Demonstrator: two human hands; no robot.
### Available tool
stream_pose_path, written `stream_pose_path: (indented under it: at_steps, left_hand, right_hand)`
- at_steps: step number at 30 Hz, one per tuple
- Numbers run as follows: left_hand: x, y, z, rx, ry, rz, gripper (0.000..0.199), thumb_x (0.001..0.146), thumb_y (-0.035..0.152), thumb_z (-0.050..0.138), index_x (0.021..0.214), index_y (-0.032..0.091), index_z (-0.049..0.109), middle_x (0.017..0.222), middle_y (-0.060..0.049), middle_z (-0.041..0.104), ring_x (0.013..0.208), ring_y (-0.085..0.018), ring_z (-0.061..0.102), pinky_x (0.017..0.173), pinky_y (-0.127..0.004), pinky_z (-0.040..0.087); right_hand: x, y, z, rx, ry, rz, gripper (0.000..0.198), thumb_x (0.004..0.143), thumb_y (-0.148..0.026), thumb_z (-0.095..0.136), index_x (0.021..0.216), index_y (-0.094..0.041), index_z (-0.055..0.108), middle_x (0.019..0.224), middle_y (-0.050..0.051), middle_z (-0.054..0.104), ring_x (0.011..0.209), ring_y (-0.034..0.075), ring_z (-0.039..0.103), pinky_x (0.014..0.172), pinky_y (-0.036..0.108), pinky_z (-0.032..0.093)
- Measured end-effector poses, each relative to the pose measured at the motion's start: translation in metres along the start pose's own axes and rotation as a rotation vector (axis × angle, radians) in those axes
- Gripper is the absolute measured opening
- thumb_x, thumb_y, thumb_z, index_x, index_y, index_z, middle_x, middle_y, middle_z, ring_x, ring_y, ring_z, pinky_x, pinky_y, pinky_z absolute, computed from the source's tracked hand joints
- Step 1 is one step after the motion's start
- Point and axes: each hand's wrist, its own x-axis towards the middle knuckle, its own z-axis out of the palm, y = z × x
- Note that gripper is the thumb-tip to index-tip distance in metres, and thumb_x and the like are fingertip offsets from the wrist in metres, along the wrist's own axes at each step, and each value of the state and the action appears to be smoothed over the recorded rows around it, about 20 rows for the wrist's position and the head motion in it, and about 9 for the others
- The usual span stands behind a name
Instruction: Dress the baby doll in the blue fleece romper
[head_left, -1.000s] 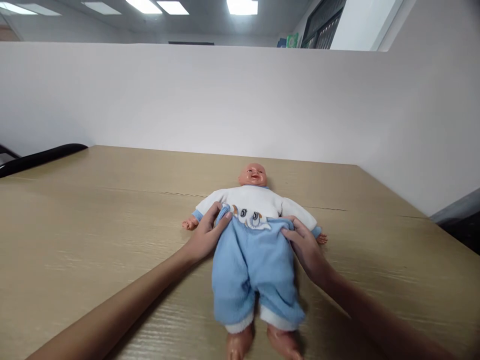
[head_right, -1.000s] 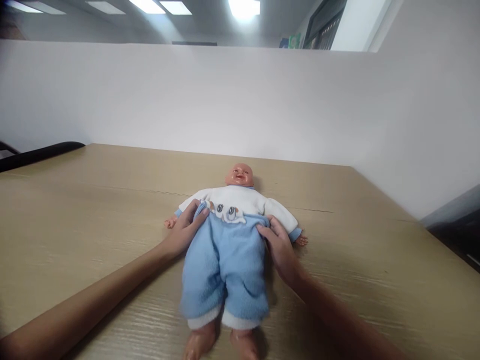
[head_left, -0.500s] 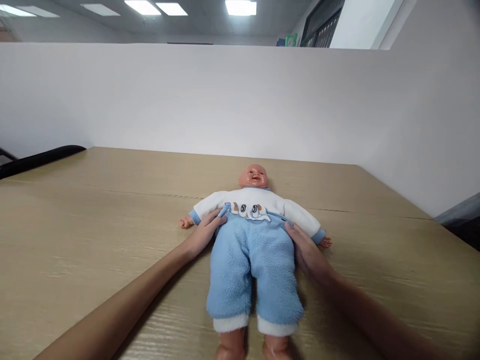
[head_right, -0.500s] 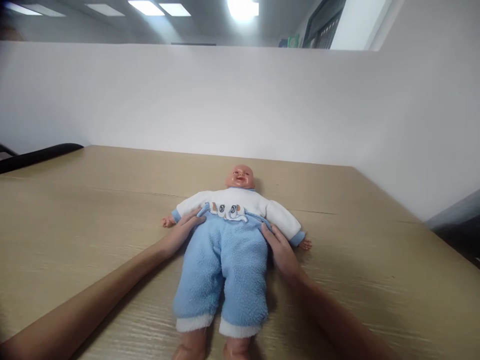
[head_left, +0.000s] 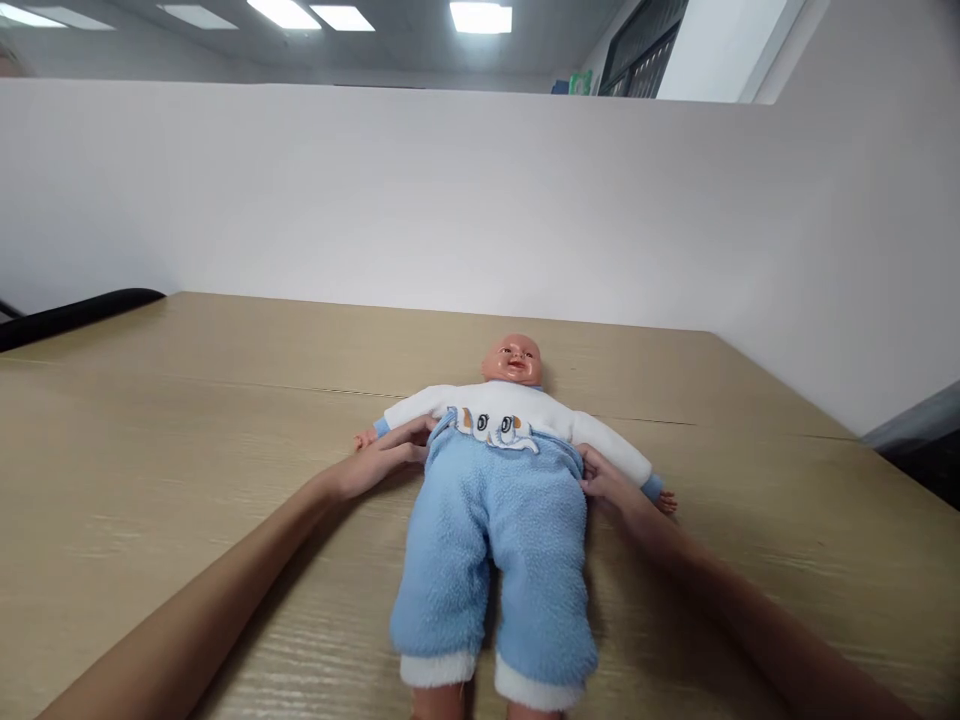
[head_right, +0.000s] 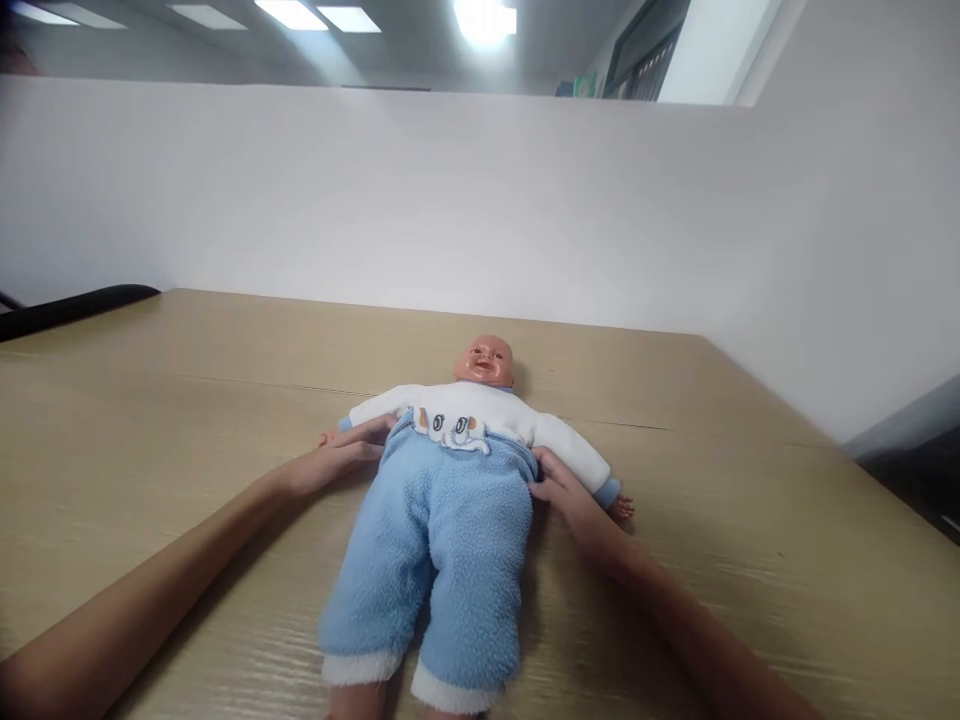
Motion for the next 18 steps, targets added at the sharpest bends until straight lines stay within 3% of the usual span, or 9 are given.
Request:
stream_pose_path:
  at_steps: [3, 6, 11, 15, 18]
  left_hand:
    - [-0.002, 0.002, -0.008, -0.040, -0.140, -0.005, 0.029, 0.098, 0.032, 0.072, 0.124, 0.023, 0.063, 0.127, -0.007, 0.064, 0.123, -0.026, 0.058, 0.108, -0.037, 0.045]
    - [-0.003, -0.003, -0.009, -0.069, -0.169, -0.005, 0.037, 0.094, 0.031, 0.081, 0.126, 0.022, 0.064, 0.132, -0.009, 0.062, 0.129, -0.027, 0.058, 0.114, -0.040, 0.043]
    - [-0.004, -0.006, -0.005, -0.211, -0.198, -0.011, 0.036, 0.093, 0.031, 0.083, 0.125, 0.022, 0.069, 0.127, -0.007, 0.069, 0.123, -0.027, 0.064, 0.114, -0.040, 0.042]
    - [-0.002, -0.008, 0.008, -0.379, -0.105, -0.035, 0.038, 0.094, 0.031, 0.077, 0.130, 0.022, 0.071, 0.130, -0.009, 0.073, 0.124, -0.028, 0.066, 0.109, -0.039, 0.046]
    - [0.003, -0.015, 0.023, -0.472, -0.046, -0.036, 0.037, 0.092, 0.029, 0.071, 0.128, 0.019, 0.072, 0.127, -0.010, 0.075, 0.119, -0.029, 0.068, 0.103, -0.039, 0.049]
  right_hand:
    - [-0.008, 0.003, -0.012, -0.137, -0.118, -0.026, 0.034, 0.084, -0.020, 0.081, 0.117, -0.027, 0.072, 0.111, 0.007, 0.077, 0.107, 0.030, 0.071, 0.095, 0.042, 0.056]
    - [-0.008, 0.010, -0.013, -0.162, -0.169, -0.077, 0.051, 0.082, -0.019, 0.087, 0.128, -0.029, 0.069, 0.130, 0.009, 0.075, 0.125, 0.033, 0.069, 0.109, 0.045, 0.054]
    - [-0.005, 0.016, 0.006, 0.039, 0.000, -0.061, 0.055, 0.082, -0.039, 0.091, 0.132, -0.030, 0.072, 0.140, 0.008, 0.075, 0.146, 0.035, 0.058, 0.127, 0.052, 0.042]
    - [-0.007, 0.013, 0.033, 0.377, 0.149, 0.024, 0.053, 0.087, -0.051, 0.083, 0.135, -0.031, 0.073, 0.132, 0.005, 0.081, 0.140, 0.034, 0.065, 0.122, 0.051, 0.050]
    - [-0.006, 0.012, 0.046, 0.470, 0.218, 0.027, 0.049, 0.091, -0.050, 0.080, 0.135, -0.029, 0.074, 0.132, 0.005, 0.081, 0.138, 0.032, 0.067, 0.121, 0.048, 0.054]
